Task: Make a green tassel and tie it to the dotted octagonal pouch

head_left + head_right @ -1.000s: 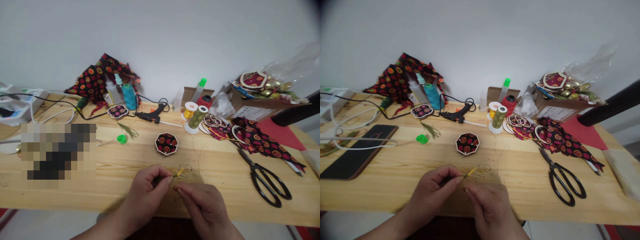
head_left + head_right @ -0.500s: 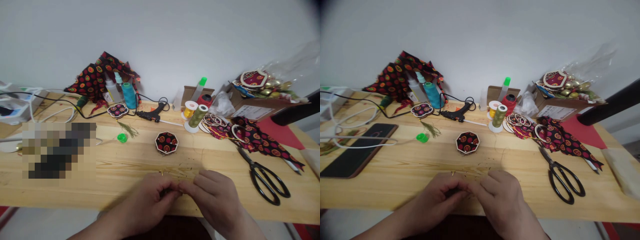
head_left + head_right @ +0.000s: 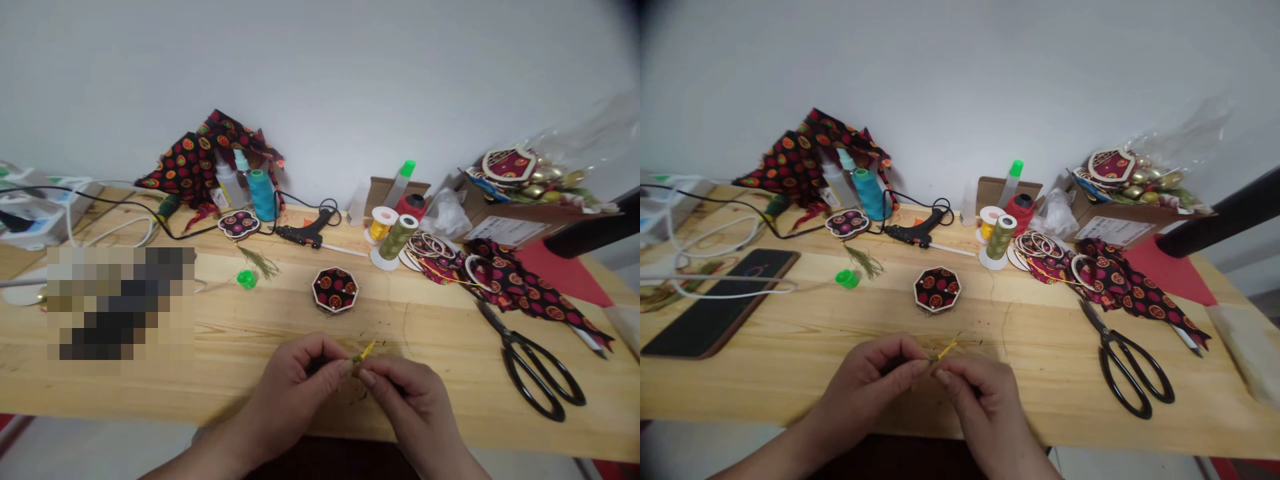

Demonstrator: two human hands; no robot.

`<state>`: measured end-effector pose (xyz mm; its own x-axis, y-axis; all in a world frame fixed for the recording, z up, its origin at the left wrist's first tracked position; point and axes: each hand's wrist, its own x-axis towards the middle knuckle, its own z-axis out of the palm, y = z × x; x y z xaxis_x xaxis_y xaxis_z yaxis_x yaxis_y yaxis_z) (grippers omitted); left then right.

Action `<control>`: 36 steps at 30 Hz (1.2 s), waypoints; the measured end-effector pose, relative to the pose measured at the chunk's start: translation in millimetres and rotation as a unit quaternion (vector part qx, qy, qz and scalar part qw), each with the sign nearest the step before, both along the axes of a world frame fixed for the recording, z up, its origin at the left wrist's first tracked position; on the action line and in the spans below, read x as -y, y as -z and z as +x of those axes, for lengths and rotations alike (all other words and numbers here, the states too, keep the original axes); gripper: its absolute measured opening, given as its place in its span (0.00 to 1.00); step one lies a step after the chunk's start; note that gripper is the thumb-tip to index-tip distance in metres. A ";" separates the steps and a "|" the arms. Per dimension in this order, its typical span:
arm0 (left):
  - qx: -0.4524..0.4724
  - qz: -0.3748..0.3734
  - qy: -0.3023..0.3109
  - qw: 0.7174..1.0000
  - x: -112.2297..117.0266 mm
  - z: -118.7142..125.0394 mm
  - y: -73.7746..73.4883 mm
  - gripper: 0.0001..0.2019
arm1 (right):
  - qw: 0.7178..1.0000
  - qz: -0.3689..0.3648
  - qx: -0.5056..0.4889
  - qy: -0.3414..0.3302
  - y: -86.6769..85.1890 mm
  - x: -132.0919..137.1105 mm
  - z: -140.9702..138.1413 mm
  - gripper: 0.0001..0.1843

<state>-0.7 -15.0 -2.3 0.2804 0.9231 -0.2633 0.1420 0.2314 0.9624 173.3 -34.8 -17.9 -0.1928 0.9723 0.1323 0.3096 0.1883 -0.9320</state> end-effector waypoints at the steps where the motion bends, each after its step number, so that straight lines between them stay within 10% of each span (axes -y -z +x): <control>1: -0.003 0.003 -0.008 1.000 -0.4 0.3 1.2 0.07 | 1.000 0.005 -0.003 0.001 0.5 2.8 -1.0 0.09; 19: -0.108 0.116 -0.037 0.987 -0.2 4.8 4.9 0.08 | 0.979 0.123 0.149 -0.067 4.4 9.9 5.7 0.12; 29: -0.149 0.173 0.100 0.968 1.2 2.0 1.7 0.10 | 0.890 0.307 0.333 -0.057 -18.7 0.6 11.1 0.17; 36: -0.049 0.075 0.163 0.982 3.4 -2.5 -1.8 0.08 | 0.966 0.104 0.192 -0.136 -24.9 -10.4 21.9 0.11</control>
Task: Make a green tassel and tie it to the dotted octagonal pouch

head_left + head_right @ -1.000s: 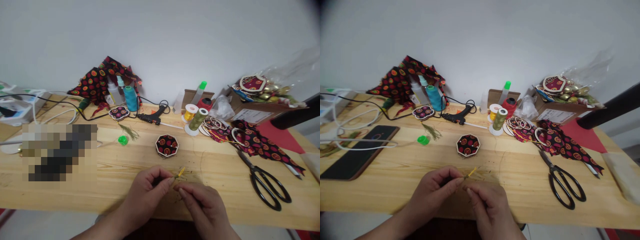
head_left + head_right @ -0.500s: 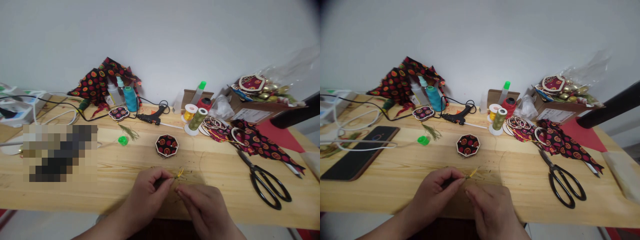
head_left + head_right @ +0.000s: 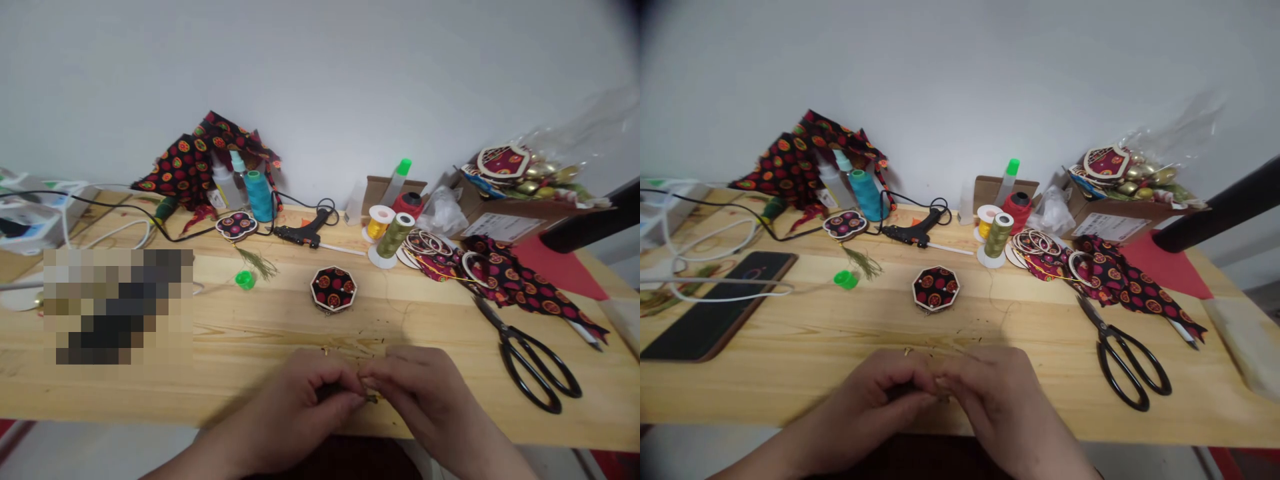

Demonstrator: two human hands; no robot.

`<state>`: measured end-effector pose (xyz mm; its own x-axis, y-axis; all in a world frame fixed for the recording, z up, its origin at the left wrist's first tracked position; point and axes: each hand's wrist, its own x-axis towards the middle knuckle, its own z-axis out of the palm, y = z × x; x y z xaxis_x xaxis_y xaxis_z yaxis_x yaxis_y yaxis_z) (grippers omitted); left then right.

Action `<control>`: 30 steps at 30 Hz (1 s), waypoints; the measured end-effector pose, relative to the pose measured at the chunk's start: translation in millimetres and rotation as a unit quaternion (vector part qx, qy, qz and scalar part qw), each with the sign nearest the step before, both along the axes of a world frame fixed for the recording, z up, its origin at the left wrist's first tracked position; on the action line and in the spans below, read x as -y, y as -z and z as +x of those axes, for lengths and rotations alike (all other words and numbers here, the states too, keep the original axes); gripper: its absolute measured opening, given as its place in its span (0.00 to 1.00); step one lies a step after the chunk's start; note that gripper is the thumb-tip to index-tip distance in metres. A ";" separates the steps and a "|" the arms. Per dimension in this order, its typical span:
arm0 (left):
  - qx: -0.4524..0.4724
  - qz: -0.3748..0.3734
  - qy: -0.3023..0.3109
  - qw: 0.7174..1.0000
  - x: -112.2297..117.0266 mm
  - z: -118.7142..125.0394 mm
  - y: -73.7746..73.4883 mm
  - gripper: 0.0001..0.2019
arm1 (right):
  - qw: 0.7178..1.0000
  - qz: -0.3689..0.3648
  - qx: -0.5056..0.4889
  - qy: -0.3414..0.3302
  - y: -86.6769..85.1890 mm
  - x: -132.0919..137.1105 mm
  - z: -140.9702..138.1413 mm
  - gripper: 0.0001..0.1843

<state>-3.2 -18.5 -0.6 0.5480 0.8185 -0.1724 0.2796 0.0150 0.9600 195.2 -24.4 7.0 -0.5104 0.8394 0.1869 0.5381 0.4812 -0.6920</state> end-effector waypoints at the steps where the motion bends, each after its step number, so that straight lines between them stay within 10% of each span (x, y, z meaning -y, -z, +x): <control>1: 0.014 -0.024 -0.021 0.999 -0.4 -0.1 0.4 0.06 | 0.998 -0.039 -0.045 0.010 1.6 -2.3 0.2 0.11; 7: 0.107 -0.115 -0.149 0.976 -4.4 5.0 0.3 0.06 | 0.961 -0.159 -0.223 0.049 13.6 -2.8 -13.4 0.11; 17: 0.026 -0.027 -0.232 0.972 -2.6 7.5 6.5 0.06 | 0.944 -0.105 -0.236 0.203 29.0 8.9 -32.0 0.09; 25: 0.009 -0.025 -0.242 0.970 -0.5 10.9 6.0 0.06 | 0.802 -0.333 -0.408 0.282 34.6 9.5 -47.8 0.12; 30: 0.003 -0.041 -0.233 0.972 -0.6 11.5 6.1 0.07 | 0.773 -0.343 -0.441 0.301 43.6 9.5 -49.4 0.08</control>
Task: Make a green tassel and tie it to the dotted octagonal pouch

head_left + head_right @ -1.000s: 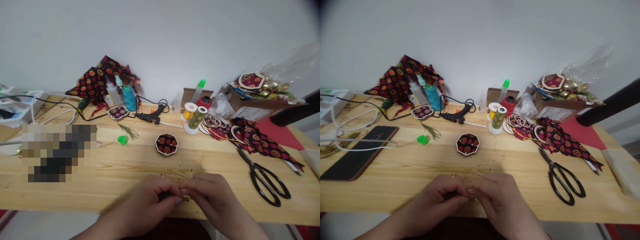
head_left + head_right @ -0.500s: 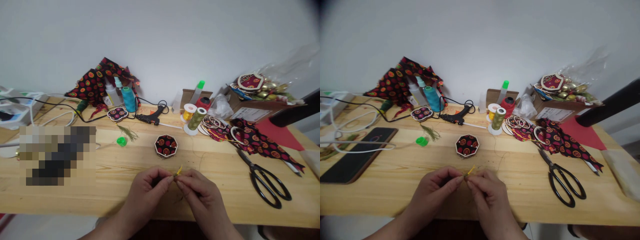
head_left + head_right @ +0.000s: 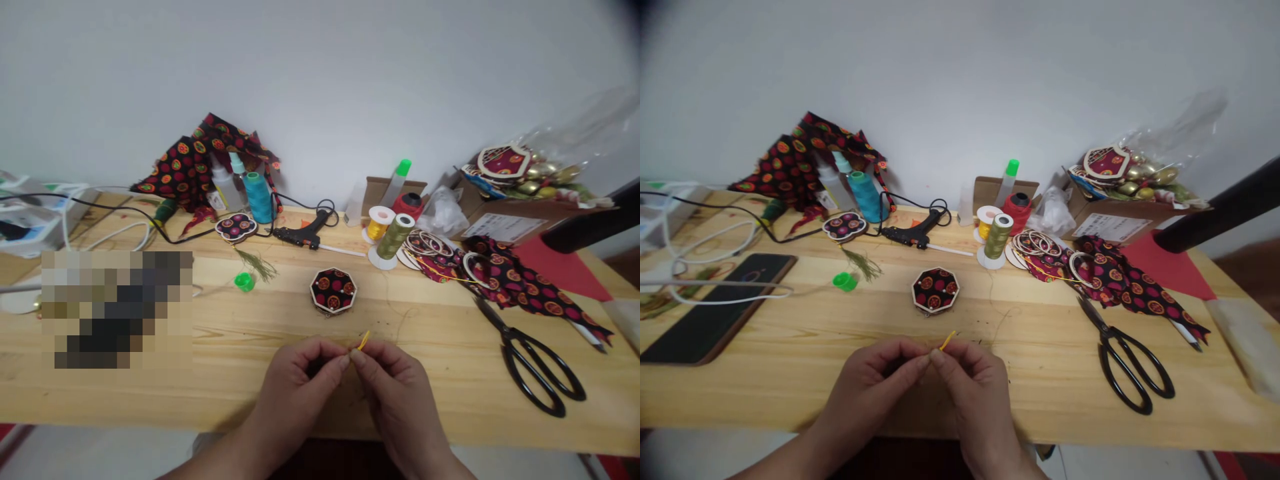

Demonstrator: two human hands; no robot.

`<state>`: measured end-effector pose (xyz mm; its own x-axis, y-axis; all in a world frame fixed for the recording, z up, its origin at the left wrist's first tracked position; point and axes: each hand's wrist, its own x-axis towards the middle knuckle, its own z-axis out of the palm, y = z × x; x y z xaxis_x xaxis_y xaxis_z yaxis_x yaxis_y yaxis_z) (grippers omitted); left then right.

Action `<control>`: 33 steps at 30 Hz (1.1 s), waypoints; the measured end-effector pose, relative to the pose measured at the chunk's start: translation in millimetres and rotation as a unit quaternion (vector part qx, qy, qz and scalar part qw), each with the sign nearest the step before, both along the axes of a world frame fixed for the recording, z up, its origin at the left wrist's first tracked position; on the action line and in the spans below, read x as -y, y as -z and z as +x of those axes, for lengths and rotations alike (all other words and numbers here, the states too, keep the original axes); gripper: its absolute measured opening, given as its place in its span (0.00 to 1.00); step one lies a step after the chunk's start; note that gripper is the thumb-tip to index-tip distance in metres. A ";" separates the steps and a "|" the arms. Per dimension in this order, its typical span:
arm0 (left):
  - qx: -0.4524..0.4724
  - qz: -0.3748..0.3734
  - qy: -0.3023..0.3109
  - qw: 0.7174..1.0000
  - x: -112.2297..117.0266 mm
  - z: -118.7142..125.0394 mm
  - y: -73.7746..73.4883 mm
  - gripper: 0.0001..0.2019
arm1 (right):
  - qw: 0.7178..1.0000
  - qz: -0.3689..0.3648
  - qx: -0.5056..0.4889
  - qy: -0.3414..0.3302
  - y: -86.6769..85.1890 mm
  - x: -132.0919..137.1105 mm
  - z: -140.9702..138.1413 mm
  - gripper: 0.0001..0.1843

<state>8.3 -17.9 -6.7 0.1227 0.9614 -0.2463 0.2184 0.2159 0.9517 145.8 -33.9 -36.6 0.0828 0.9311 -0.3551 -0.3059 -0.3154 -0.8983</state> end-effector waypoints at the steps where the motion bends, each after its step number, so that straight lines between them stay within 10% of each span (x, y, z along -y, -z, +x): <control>1: 0.010 -0.008 0.001 1.000 0.2 -0.1 -0.2 0.07 | 1.000 0.004 0.002 -0.001 0.7 0.0 0.5 0.08; 11: 0.143 -0.111 0.034 0.983 -14.8 -18.2 2.3 0.14 | 0.997 0.048 0.035 -0.053 -11.2 -7.1 18.2 0.09; 14: -0.028 0.074 -0.025 0.997 -22.4 -32.4 -10.5 0.11 | 0.995 0.047 0.082 -0.036 -19.9 -7.6 24.3 0.08; 18: -0.143 0.364 -0.077 0.917 -17.5 -38.3 -25.6 0.19 | 0.981 0.089 0.164 -0.053 -32.1 -5.2 26.3 0.05; 23: -0.017 0.113 0.086 0.990 -1.7 -15.9 -24.8 0.15 | 0.963 0.143 0.209 -0.090 -42.2 -5.1 23.1 0.05; 33: 0.190 -0.139 0.104 0.966 -4.7 0.1 -16.5 0.11 | 0.965 0.146 0.183 -0.119 -39.7 -7.0 24.8 0.07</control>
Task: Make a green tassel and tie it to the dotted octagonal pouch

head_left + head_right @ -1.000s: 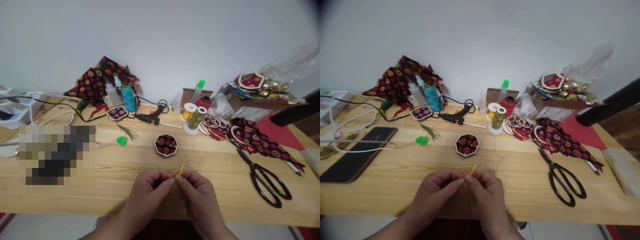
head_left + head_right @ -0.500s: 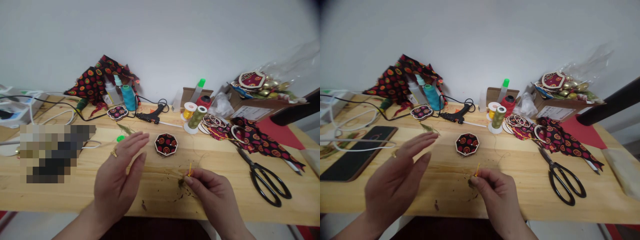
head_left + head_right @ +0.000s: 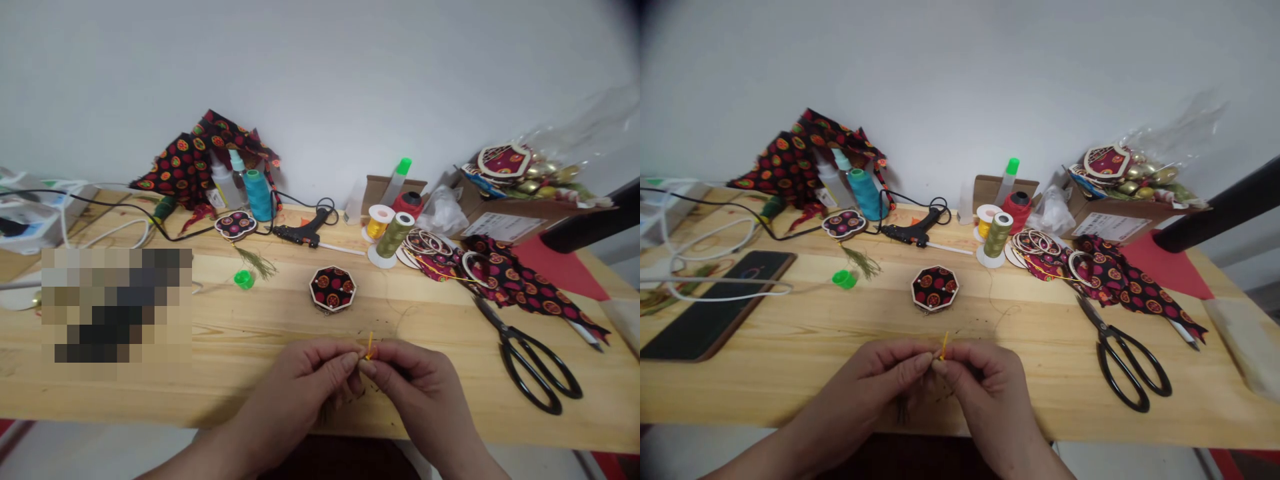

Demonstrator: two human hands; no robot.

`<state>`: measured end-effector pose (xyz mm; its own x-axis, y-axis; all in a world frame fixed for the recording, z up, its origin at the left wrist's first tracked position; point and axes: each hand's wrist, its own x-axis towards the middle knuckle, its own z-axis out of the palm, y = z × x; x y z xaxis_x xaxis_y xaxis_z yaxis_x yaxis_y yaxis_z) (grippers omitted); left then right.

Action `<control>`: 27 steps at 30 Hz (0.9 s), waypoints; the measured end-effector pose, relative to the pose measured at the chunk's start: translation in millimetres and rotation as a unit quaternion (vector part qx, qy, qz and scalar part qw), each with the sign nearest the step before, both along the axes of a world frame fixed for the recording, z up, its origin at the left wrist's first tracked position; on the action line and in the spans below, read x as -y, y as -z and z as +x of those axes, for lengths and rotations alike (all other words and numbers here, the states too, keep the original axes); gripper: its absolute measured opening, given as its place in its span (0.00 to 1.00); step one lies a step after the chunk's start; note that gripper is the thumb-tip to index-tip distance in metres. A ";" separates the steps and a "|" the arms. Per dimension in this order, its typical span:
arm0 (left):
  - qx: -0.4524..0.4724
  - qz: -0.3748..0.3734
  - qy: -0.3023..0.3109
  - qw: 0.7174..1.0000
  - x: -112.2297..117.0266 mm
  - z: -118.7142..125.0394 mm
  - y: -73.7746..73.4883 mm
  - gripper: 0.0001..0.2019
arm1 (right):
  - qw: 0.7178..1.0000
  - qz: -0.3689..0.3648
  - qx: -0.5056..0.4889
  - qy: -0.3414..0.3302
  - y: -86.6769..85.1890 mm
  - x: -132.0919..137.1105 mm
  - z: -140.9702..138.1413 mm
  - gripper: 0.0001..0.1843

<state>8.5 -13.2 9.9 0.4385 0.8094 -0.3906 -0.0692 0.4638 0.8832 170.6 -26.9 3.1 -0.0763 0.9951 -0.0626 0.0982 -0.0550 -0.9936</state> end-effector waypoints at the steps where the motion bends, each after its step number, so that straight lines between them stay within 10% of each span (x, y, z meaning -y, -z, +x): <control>1: 0.009 -0.019 -0.005 1.000 0.0 -0.1 0.6 0.12 | 1.000 -0.005 -0.001 -0.001 1.2 -0.5 -0.2 0.07; 27: 0.079 -0.148 -0.076 0.983 -3.9 1.8 10.5 0.07 | 0.982 -0.089 -0.167 0.010 22.2 -4.3 -6.0 0.06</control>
<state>10.3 -9.2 -0.7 0.3958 0.7311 -0.5557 -0.2829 0.6728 0.6836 164.7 -22.5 -19.1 -0.1027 0.9723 -0.2100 -0.2347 -0.2288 -0.9448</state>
